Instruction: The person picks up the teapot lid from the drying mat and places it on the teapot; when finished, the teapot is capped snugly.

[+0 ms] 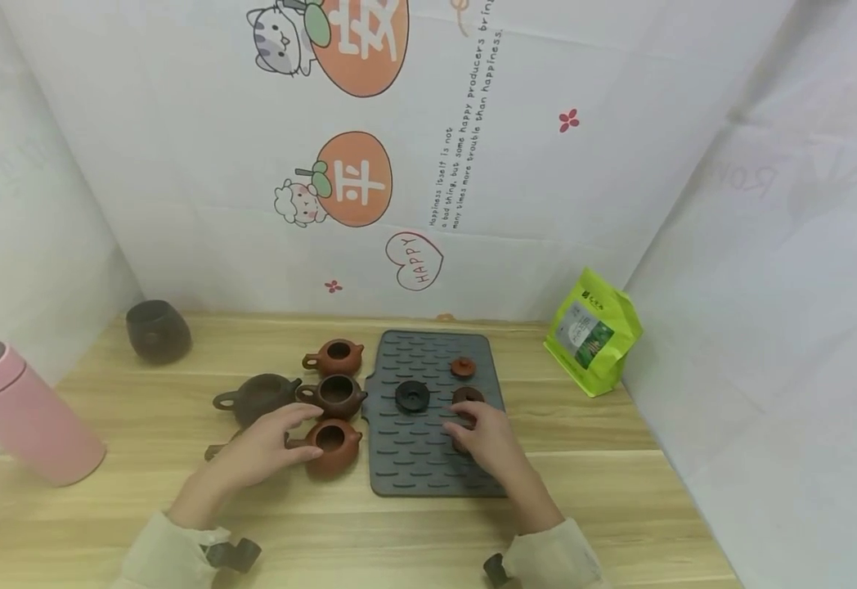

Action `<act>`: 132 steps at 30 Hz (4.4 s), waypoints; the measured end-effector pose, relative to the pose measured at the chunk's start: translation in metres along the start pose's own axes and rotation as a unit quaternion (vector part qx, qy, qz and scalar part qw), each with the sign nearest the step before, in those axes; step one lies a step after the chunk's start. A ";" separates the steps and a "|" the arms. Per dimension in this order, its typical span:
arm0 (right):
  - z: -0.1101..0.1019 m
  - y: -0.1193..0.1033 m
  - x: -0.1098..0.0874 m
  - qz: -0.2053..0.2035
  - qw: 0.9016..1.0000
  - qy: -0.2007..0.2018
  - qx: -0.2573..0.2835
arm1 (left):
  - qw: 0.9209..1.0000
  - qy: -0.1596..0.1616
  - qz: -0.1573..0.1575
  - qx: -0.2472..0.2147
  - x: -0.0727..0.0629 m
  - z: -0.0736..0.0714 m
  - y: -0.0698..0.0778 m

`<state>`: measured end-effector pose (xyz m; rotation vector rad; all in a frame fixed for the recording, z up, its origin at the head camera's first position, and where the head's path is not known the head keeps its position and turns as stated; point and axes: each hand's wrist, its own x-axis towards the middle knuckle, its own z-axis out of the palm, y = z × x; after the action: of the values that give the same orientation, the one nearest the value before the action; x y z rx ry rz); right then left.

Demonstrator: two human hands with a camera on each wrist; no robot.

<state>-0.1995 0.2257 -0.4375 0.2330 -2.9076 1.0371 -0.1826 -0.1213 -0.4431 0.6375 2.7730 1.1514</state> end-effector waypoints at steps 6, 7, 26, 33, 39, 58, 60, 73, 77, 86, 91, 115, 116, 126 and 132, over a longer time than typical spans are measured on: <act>-0.003 0.019 -0.005 0.020 1.000 -0.006 0.002 | 1.000 0.003 -0.009 0.017 0.002 0.007 0.000; -0.004 0.021 -0.006 0.023 1.000 -0.007 -0.001 | 1.000 0.003 -0.008 0.019 0.002 0.008 0.000; 0.000 0.034 -0.005 0.052 0.998 -0.031 0.003 | 1.000 -0.004 -0.008 0.022 0.003 0.014 -0.003; 0.001 0.035 -0.003 0.064 0.997 -0.037 0.007 | 1.000 0.002 -0.017 0.025 0.004 0.015 -0.003; 0.000 0.034 -0.003 0.062 0.997 -0.040 0.004 | 1.000 0.002 -0.019 0.025 0.004 0.016 -0.004; -0.003 0.010 0.003 0.044 0.999 -0.021 0.010 | 1.000 0.003 -0.013 0.024 0.004 0.015 -0.006; -0.002 0.004 0.004 0.039 0.999 -0.017 0.009 | 1.000 0.005 -0.013 0.022 0.004 0.015 -0.006; 0.013 -0.032 0.010 -0.002 0.999 -0.016 0.042 | 1.000 0.004 -0.014 0.021 0.004 0.016 -0.007; 0.020 -0.046 0.012 -0.012 0.997 -0.031 0.063 | 1.000 0.003 -0.012 0.020 0.004 0.015 -0.008; 0.037 -0.069 0.016 -0.040 0.993 -0.071 0.080 | 1.000 0.006 0.002 0.017 0.004 0.015 -0.008; 0.046 -0.078 0.017 -0.067 0.989 -0.088 0.094 | 1.000 0.008 0.004 0.020 0.004 0.015 -0.008; 0.089 -0.110 0.014 -0.101 0.990 -0.088 0.037 | 1.000 0.014 -0.017 0.018 0.006 0.017 -0.008; 0.091 -0.110 0.014 -0.104 0.990 -0.087 0.036 | 1.000 0.014 -0.016 0.018 0.007 0.017 -0.008; 0.099 -0.114 0.012 -0.101 0.991 -0.091 0.010 | 1.000 0.015 -0.005 0.011 0.005 0.015 -0.008; 0.101 -0.114 0.011 -0.115 0.990 -0.084 -0.004 | 1.000 0.014 -0.002 0.017 0.005 0.016 -0.008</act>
<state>-0.1913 0.0738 -0.4432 0.6684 -2.9363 1.0131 -0.1870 -0.1141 -0.4596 0.6244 2.8215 1.1237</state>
